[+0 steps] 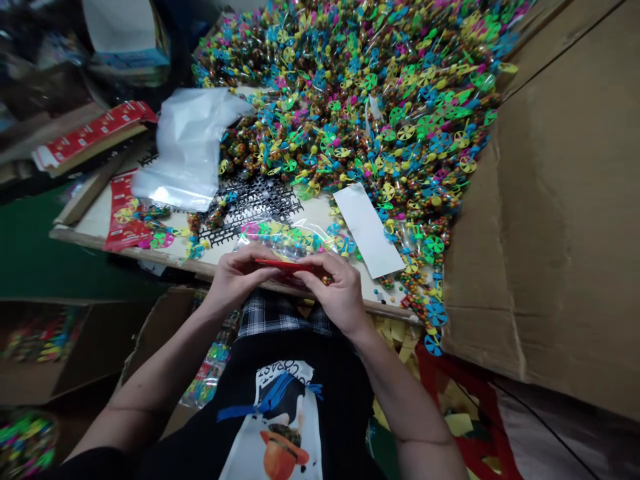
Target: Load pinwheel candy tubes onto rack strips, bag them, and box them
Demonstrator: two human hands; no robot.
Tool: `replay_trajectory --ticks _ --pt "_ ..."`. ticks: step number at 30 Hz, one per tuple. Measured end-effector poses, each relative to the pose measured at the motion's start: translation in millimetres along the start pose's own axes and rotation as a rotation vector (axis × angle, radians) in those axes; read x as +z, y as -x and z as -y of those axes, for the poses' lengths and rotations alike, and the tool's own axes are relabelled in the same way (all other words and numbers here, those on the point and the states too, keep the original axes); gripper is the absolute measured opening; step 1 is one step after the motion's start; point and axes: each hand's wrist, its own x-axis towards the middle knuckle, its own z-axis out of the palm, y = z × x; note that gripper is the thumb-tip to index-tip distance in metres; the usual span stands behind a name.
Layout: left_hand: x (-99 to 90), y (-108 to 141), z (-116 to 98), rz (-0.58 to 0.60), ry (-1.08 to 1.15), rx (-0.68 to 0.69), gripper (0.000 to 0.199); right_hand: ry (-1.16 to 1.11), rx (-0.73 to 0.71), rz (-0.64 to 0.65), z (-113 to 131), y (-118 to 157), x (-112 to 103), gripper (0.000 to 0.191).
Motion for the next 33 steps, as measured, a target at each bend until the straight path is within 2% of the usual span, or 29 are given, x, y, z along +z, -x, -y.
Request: replay_trajectory --ticks 5,8,13,24,29,33 --pt "2.7 0.8 -1.7 -0.038 -0.06 0.12 0.016 0.132 -0.166 0.006 7.9 -2.2 -3.6 0.012" --pt "3.2 2.3 -2.7 -0.007 -0.175 0.174 0.015 0.209 -0.252 0.015 16.7 -4.8 -2.2 0.013" --pt "2.4 4.2 -1.7 0.038 -0.343 0.311 0.016 0.305 -0.343 0.1 30.3 -9.4 5.1 0.008" --pt "2.4 9.6 0.1 0.027 -0.545 0.448 0.015 0.398 -0.457 0.159 31.7 -8.7 3.1 0.011" --pt "2.3 11.8 -1.9 0.074 -0.658 0.551 0.021 0.395 -0.462 0.269 30.7 -8.8 -3.2 0.011" --pt "4.3 12.8 -4.1 0.09 -0.691 0.612 0.018 0.422 -0.49 0.27 30.8 -8.6 -7.4 0.011"
